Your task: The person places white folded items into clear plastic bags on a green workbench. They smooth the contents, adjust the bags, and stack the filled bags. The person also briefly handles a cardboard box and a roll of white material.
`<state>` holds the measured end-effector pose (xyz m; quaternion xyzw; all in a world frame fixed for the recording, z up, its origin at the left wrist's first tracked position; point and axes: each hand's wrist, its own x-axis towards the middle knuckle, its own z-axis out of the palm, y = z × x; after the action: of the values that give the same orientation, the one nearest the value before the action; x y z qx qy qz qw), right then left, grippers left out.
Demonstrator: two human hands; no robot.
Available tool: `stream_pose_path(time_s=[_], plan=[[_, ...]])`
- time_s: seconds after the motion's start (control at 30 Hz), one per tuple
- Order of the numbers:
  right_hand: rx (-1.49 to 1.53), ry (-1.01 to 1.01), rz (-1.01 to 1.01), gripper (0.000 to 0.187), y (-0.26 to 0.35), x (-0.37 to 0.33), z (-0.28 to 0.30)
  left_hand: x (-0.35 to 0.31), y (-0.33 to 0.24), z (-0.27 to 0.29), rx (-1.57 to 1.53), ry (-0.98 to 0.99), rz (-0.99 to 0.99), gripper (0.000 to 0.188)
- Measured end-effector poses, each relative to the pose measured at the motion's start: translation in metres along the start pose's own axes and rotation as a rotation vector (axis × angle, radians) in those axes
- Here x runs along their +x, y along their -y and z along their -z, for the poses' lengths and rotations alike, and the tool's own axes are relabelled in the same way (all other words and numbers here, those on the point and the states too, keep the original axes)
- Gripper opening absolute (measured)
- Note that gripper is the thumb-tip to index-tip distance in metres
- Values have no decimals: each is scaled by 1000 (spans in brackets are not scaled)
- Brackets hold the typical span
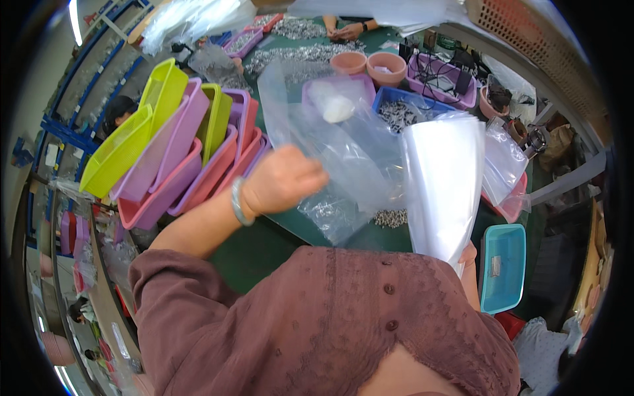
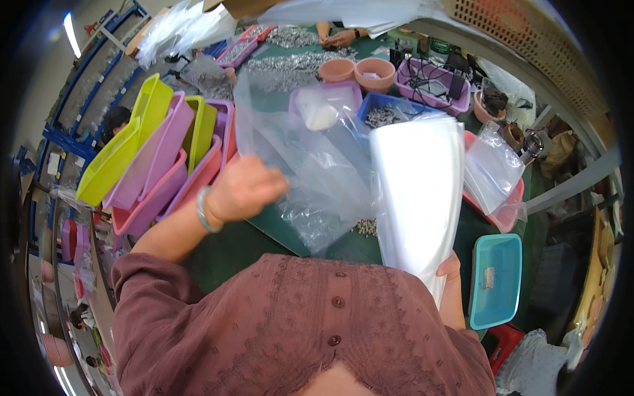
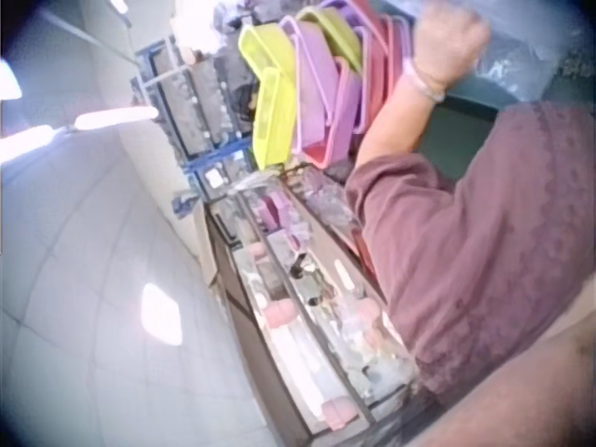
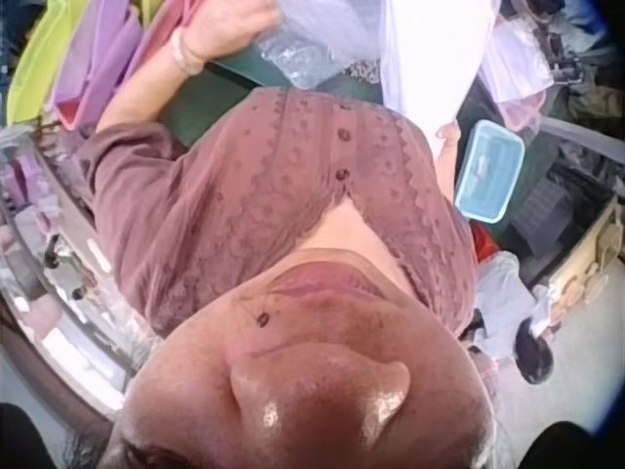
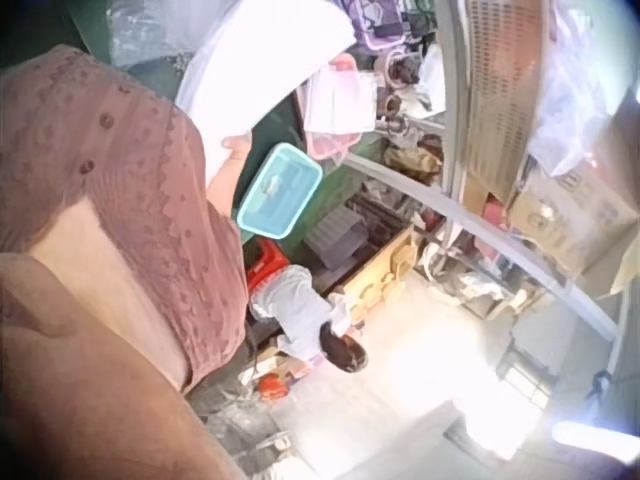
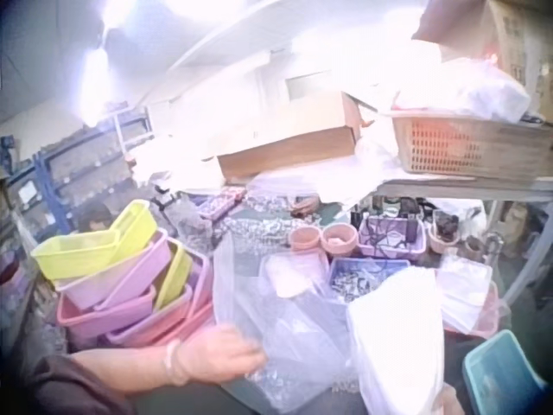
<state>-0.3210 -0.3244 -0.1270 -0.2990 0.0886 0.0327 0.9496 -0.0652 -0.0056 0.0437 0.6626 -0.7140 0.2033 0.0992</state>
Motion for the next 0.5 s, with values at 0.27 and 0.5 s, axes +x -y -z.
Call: stream_pose_path(time_s=[0.27,0.5], plan=[[-11,86,-58,80,-5,34,-21,-40,-19,-38,-336,22,257,41],[-16,205,-158,80,-27,92,-52,-105,54,-78,92,781,589,75]])
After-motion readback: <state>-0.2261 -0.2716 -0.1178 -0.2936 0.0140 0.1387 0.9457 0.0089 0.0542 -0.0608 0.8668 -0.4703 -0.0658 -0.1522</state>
